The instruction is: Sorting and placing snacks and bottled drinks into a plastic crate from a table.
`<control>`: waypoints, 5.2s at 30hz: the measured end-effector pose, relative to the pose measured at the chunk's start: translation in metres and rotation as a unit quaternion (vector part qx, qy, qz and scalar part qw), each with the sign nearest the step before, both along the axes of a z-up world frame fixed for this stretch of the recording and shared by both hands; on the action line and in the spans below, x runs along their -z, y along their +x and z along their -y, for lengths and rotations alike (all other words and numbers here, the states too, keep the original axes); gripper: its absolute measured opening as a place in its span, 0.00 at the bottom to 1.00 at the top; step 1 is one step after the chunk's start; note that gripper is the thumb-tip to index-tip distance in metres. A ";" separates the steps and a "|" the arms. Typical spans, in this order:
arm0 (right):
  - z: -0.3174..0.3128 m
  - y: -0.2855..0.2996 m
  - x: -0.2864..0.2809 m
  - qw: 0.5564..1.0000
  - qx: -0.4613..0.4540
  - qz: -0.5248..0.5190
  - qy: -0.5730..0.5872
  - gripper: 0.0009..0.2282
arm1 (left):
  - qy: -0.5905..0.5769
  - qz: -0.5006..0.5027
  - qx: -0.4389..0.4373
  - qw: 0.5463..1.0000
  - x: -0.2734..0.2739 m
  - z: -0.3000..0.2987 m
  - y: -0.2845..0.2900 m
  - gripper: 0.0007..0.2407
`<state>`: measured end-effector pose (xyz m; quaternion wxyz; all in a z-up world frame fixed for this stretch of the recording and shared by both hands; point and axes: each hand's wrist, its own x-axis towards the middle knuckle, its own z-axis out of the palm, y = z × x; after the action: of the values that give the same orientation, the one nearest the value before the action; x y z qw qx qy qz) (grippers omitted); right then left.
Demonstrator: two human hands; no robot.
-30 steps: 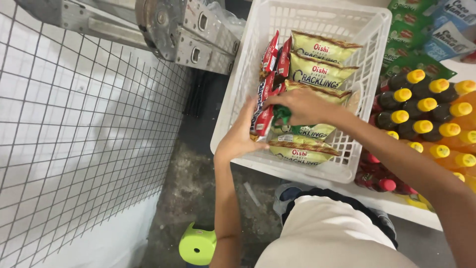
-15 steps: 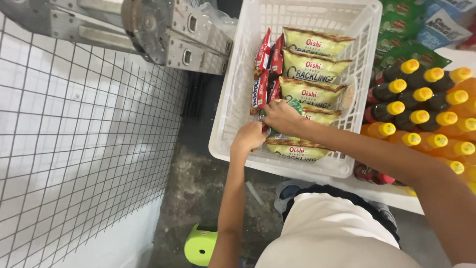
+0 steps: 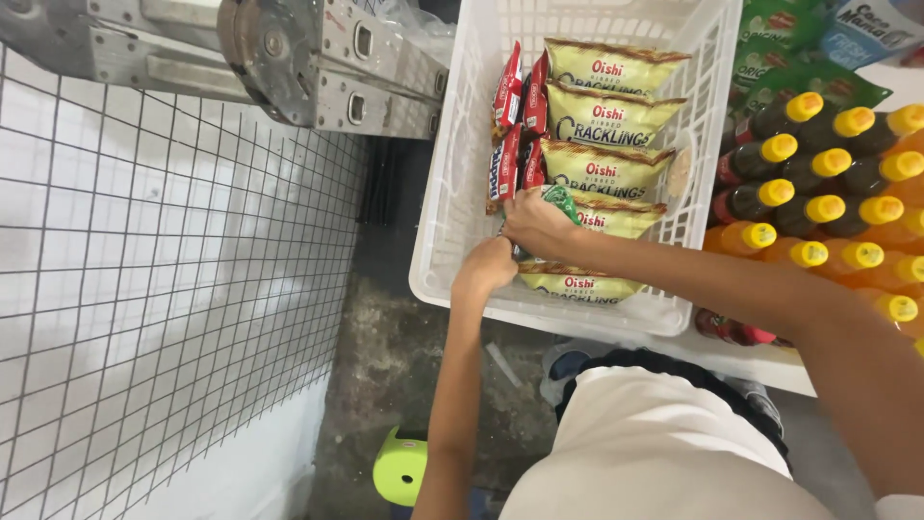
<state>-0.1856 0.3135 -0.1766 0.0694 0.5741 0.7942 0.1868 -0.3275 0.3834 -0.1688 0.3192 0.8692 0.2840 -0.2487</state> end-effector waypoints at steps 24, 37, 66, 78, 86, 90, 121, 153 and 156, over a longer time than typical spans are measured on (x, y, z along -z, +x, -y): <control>0.009 0.047 -0.145 0.898 0.117 -0.265 -0.331 0.20 | -0.023 -0.047 -0.065 0.996 -0.065 0.015 0.002 0.17; 0.157 0.105 -0.221 0.794 0.213 -0.535 -0.193 0.26 | -0.005 0.008 -0.044 0.999 -0.030 0.003 -0.002 0.18; 0.539 0.235 -0.155 0.277 0.376 -0.763 0.447 0.21 | -0.415 0.265 0.165 0.854 -0.102 0.366 0.446 0.20; 0.627 0.349 -0.098 0.251 0.398 -0.732 0.493 0.22 | 0.029 0.311 0.254 0.916 0.051 0.381 0.721 0.22; 0.638 0.343 -0.074 0.141 0.463 -0.742 0.464 0.20 | 0.211 0.255 0.257 0.908 0.092 0.401 0.727 0.23; 0.631 0.337 -0.090 0.160 0.464 -0.744 0.454 0.20 | 0.160 0.261 0.229 0.924 0.107 0.399 0.716 0.22; 0.435 0.219 -0.199 0.720 0.319 -0.332 0.520 0.11 | -0.480 0.366 0.020 0.797 -0.157 0.349 0.302 0.34; 0.372 0.166 -0.232 0.707 0.248 -0.339 0.568 0.11 | -0.509 0.400 -0.142 0.749 -0.221 0.304 0.240 0.32; 0.379 0.189 -0.241 0.698 0.221 -0.318 0.603 0.15 | -0.530 0.404 -0.102 0.738 -0.226 0.301 0.240 0.33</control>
<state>0.0030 -0.0658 0.0645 -0.5088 0.6772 0.3369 0.4111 -0.0872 0.0824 0.0577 0.8369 0.5439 0.0371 0.0498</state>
